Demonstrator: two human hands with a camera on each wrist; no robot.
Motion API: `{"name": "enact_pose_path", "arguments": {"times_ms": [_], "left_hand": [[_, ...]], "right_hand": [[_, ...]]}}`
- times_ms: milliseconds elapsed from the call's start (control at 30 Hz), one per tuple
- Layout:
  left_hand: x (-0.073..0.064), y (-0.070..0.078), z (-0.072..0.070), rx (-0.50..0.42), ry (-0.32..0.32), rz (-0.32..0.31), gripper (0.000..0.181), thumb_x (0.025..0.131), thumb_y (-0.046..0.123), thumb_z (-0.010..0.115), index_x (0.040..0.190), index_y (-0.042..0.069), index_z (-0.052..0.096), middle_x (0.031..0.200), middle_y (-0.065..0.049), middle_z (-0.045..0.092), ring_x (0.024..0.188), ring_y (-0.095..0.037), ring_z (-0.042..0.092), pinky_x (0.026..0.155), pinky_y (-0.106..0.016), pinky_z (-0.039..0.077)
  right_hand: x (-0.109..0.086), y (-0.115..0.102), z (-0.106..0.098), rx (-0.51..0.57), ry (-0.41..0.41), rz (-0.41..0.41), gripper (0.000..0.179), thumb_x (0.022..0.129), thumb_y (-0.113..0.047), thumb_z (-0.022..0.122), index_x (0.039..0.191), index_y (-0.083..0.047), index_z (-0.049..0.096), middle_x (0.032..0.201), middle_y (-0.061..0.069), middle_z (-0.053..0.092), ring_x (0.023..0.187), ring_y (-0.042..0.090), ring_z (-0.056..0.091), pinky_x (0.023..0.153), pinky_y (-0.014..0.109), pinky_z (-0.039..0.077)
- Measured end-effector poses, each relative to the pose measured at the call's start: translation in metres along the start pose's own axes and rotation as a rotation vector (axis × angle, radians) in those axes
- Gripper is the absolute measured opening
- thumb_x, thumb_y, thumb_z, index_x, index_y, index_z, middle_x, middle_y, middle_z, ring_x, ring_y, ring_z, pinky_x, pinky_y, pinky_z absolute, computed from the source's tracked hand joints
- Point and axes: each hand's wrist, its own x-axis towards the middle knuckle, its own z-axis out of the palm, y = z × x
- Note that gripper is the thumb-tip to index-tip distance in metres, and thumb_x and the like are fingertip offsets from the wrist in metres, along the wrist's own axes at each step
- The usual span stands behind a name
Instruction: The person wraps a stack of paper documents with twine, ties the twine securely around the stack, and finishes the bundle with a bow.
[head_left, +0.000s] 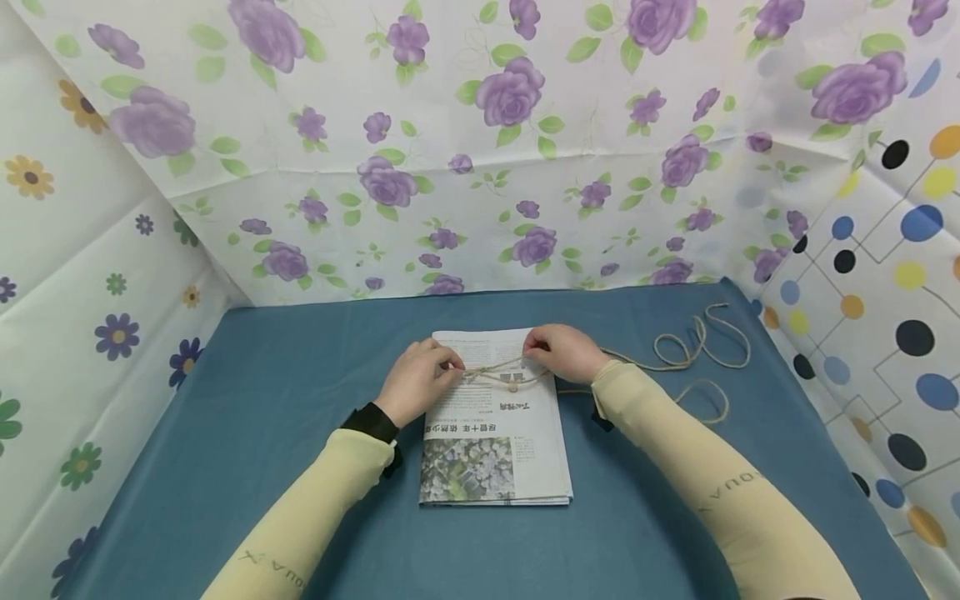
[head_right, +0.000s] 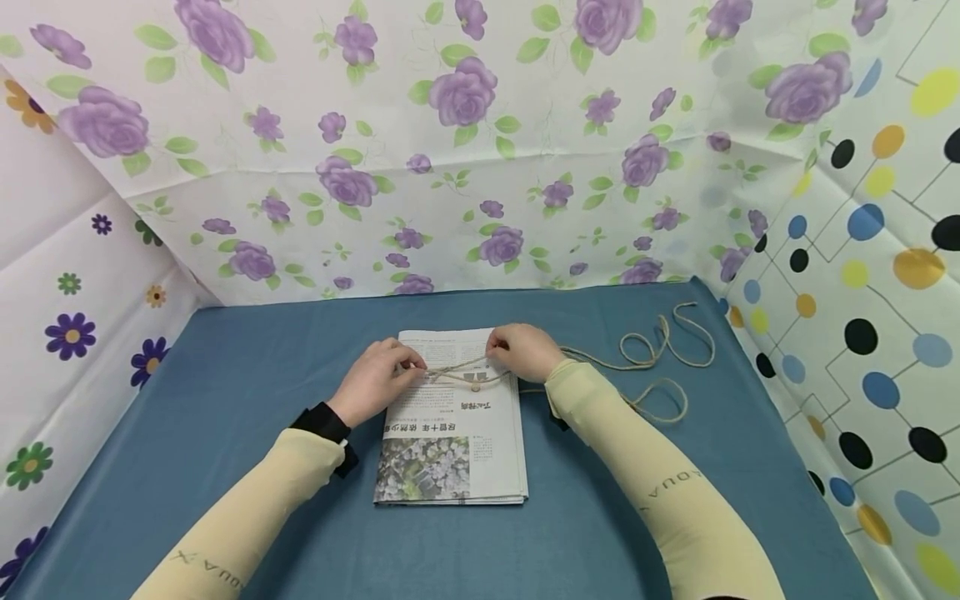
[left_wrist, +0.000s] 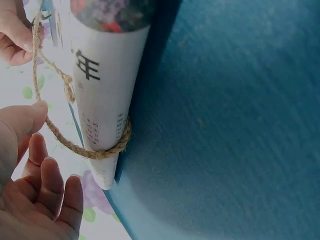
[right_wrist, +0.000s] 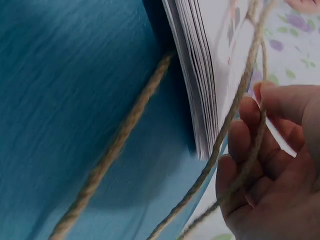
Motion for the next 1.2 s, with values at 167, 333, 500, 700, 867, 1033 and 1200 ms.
{"name": "enact_pose_path", "arguments": {"times_ms": [167, 333, 500, 700, 867, 1033, 1200], "left_hand": [[0.000, 0.000, 0.001, -0.002, 0.006, -0.014, 0.009, 0.102, 0.019, 0.068, 0.103, 0.016, 0.076, 0.097, -0.001, 0.061, 0.088, -0.021, 0.052, 0.080, -0.040, 0.043], [0.001, 0.000, 0.005, -0.004, -0.007, -0.043, 0.005, 0.101, 0.018, 0.068, 0.101, 0.016, 0.073, 0.091, 0.002, 0.061, 0.081, -0.017, 0.053, 0.076, -0.039, 0.045], [-0.003, 0.006, 0.008, 0.028, -0.050, -0.006, 0.015, 0.100, 0.029, 0.069, 0.088, 0.020, 0.070, 0.080, 0.007, 0.060, 0.069, -0.011, 0.055, 0.068, -0.035, 0.047], [-0.012, 0.016, 0.011, 0.136, -0.098, 0.068, 0.029, 0.093, 0.047, 0.074, 0.079, 0.024, 0.065, 0.071, 0.009, 0.054, 0.062, -0.010, 0.048, 0.061, -0.033, 0.043], [-0.019, 0.019, 0.015, 0.216, -0.107, 0.093, 0.026, 0.092, 0.043, 0.076, 0.082, 0.022, 0.065, 0.074, 0.009, 0.053, 0.065, -0.012, 0.046, 0.063, -0.033, 0.041], [-0.021, 0.018, 0.017, 0.204, -0.059, 0.124, 0.018, 0.094, 0.026, 0.075, 0.080, 0.020, 0.065, 0.072, 0.008, 0.051, 0.064, -0.012, 0.045, 0.064, -0.034, 0.042], [-0.024, 0.015, 0.016, 0.117, -0.052, 0.090, 0.017, 0.096, 0.018, 0.071, 0.081, 0.021, 0.064, 0.068, 0.009, 0.050, 0.061, -0.011, 0.045, 0.065, -0.034, 0.042]], "right_hand": [[0.007, -0.006, 0.009, -0.107, -0.030, -0.130, 0.012, 0.104, -0.026, 0.064, 0.101, -0.025, 0.075, 0.093, -0.009, 0.066, 0.079, 0.015, 0.054, 0.081, 0.041, 0.043], [0.009, -0.012, 0.017, -0.137, -0.040, -0.161, 0.013, 0.103, -0.028, 0.065, 0.101, -0.027, 0.078, 0.093, -0.010, 0.065, 0.082, 0.014, 0.055, 0.079, 0.042, 0.044], [0.003, -0.016, 0.016, -0.111, -0.008, -0.116, 0.018, 0.104, -0.030, 0.063, 0.111, -0.024, 0.078, 0.111, -0.003, 0.067, 0.109, 0.023, 0.057, 0.099, 0.049, 0.042], [-0.016, -0.005, -0.014, -0.047, 0.103, -0.032, 0.025, 0.107, -0.024, 0.059, 0.124, -0.015, 0.074, 0.124, 0.005, 0.067, 0.121, 0.030, 0.057, 0.101, 0.051, 0.045], [-0.042, 0.033, -0.051, -0.147, 0.082, 0.034, 0.025, 0.106, -0.017, 0.060, 0.124, -0.007, 0.073, 0.119, 0.010, 0.071, 0.107, 0.030, 0.067, 0.091, 0.051, 0.052], [-0.071, 0.080, -0.077, -0.237, 0.001, 0.119, 0.027, 0.103, -0.006, 0.054, 0.122, -0.003, 0.072, 0.116, 0.014, 0.072, 0.106, 0.036, 0.067, 0.089, 0.055, 0.052], [-0.092, 0.100, -0.078, -0.284, -0.056, 0.131, 0.020, 0.099, -0.009, 0.063, 0.116, -0.003, 0.072, 0.108, 0.012, 0.071, 0.098, 0.033, 0.068, 0.084, 0.053, 0.054]]}}
